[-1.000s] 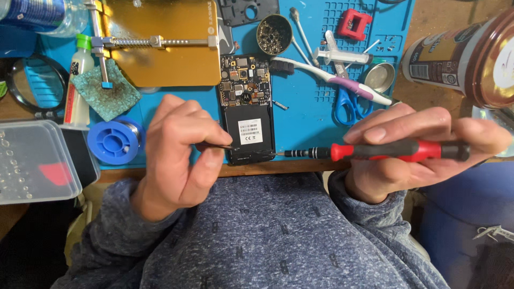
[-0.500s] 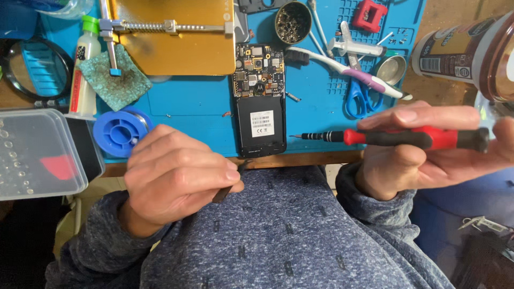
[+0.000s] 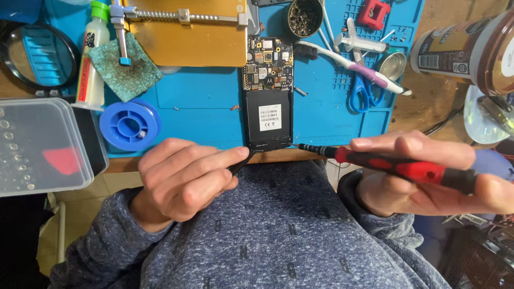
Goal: The person uses a screwdriver to remove screws from the back of a disassembled smartphone. They then use tweezers to pick up and place small screws on the workbench while handling the phone's internal components.
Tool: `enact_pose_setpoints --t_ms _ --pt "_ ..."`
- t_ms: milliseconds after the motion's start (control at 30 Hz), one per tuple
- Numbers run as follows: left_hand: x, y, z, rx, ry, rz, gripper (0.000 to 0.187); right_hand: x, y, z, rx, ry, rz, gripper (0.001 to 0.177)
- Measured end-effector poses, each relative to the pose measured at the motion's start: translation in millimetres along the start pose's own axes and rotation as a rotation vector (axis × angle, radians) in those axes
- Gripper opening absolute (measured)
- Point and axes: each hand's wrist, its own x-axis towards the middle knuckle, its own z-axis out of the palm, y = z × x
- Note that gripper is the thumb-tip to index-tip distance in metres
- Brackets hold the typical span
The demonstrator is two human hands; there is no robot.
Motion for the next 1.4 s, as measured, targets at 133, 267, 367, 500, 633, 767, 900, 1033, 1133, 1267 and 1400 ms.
enact_pose_setpoints --t_ms 133,267,367,500,633,767,900,1033,1133,1267,1400 --pt "12 -1 -3 0.039 0.019 0.05 0.022 35 -2 50 0.041 0.065 -0.116 0.084" --pt "15 0 -2 0.112 0.01 0.077 0.022 24 1 21 0.31 -0.232 -0.006 0.103" --pt "14 0 -1 0.143 -0.017 0.081 0.028 33 1 47 0.21 -0.057 -0.089 0.089" --pt "12 -1 1 0.167 -0.02 0.084 0.025 32 3 39 0.215 -0.129 -0.074 0.1" --pt "14 0 1 0.171 -0.039 0.066 0.026 35 3 51 0.174 -0.065 -0.099 0.095" --pt "18 0 0 0.156 -0.032 0.058 0.021 24 5 47 0.231 -0.081 -0.061 0.098" --pt "17 1 -1 0.152 -0.046 0.044 0.02 45 8 62 0.111 0.033 -0.195 0.1" --pt "18 1 -1 0.157 -0.041 0.046 0.015 78 -7 88 0.023 0.041 -0.361 0.041" --pt "19 0 -1 0.152 -0.041 0.049 0.021 87 -17 89 -0.04 0.107 -0.381 0.02" --pt "17 0 1 0.194 -0.032 0.057 0.024 85 -16 62 -0.258 -0.035 -0.388 0.073" --pt "13 0 2 0.18 -0.01 0.045 0.025 95 -22 82 -0.217 0.243 -0.359 0.035"
